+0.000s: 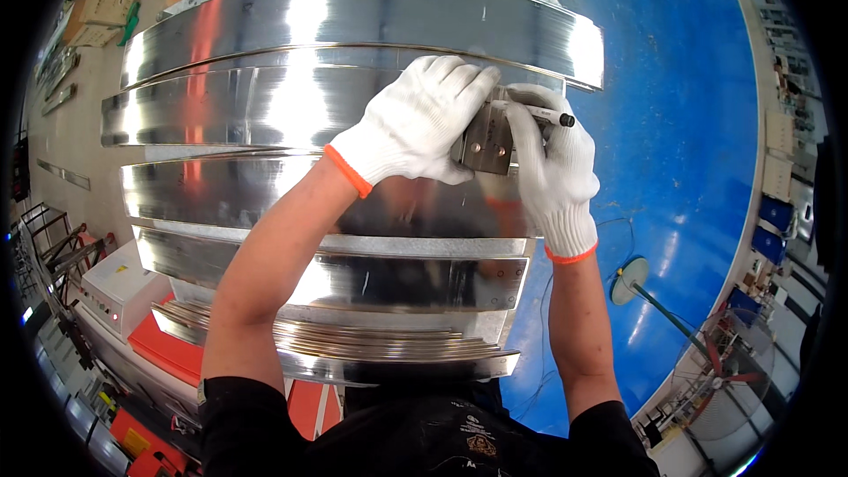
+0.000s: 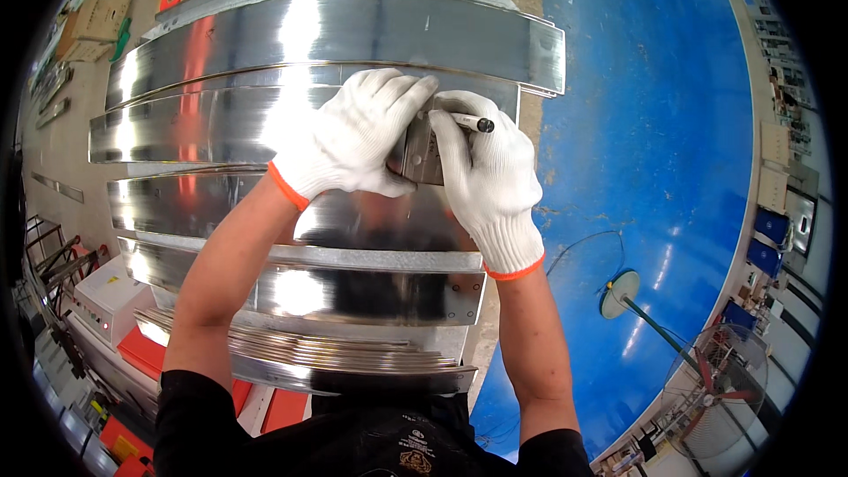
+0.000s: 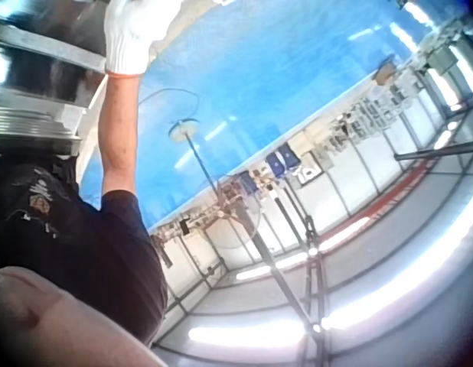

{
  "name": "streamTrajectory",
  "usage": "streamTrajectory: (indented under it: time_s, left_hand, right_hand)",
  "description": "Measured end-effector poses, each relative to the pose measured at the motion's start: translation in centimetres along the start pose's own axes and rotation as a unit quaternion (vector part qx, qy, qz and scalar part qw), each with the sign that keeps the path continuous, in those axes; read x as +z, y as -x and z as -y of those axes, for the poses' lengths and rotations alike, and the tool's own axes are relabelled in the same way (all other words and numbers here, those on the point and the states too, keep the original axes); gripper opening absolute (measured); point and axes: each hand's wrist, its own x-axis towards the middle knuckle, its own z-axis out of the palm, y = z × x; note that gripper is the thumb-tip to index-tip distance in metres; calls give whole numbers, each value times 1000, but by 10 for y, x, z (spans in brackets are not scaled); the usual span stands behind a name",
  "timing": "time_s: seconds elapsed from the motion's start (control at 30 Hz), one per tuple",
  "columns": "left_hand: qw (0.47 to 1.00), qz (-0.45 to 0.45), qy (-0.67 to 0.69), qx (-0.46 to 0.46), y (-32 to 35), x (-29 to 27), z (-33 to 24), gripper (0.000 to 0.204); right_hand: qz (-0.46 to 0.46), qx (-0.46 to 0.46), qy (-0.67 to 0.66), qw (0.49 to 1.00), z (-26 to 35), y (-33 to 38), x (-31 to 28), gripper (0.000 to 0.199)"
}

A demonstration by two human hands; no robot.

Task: The person measures and marks multiple metal sheets using a tape measure, a square, and a marker. They repeatedly position the square on each sheet, draw lines, and stack the marked pieces. The person also handles smaller metal components and places them on the floor.

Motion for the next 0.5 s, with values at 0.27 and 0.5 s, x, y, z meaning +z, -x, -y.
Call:
streamTrajectory:
  time_s: [0.27,0.5]
  left_hand:
    - [999,-27,-10,17,0,0,2,102]
    - [997,-54,-36,37,1,1,2,101]
  right_hand:
    - [35,58,23,997,18,-16,2,15]
    - [13,-32,108,994,12,-17,7,18]
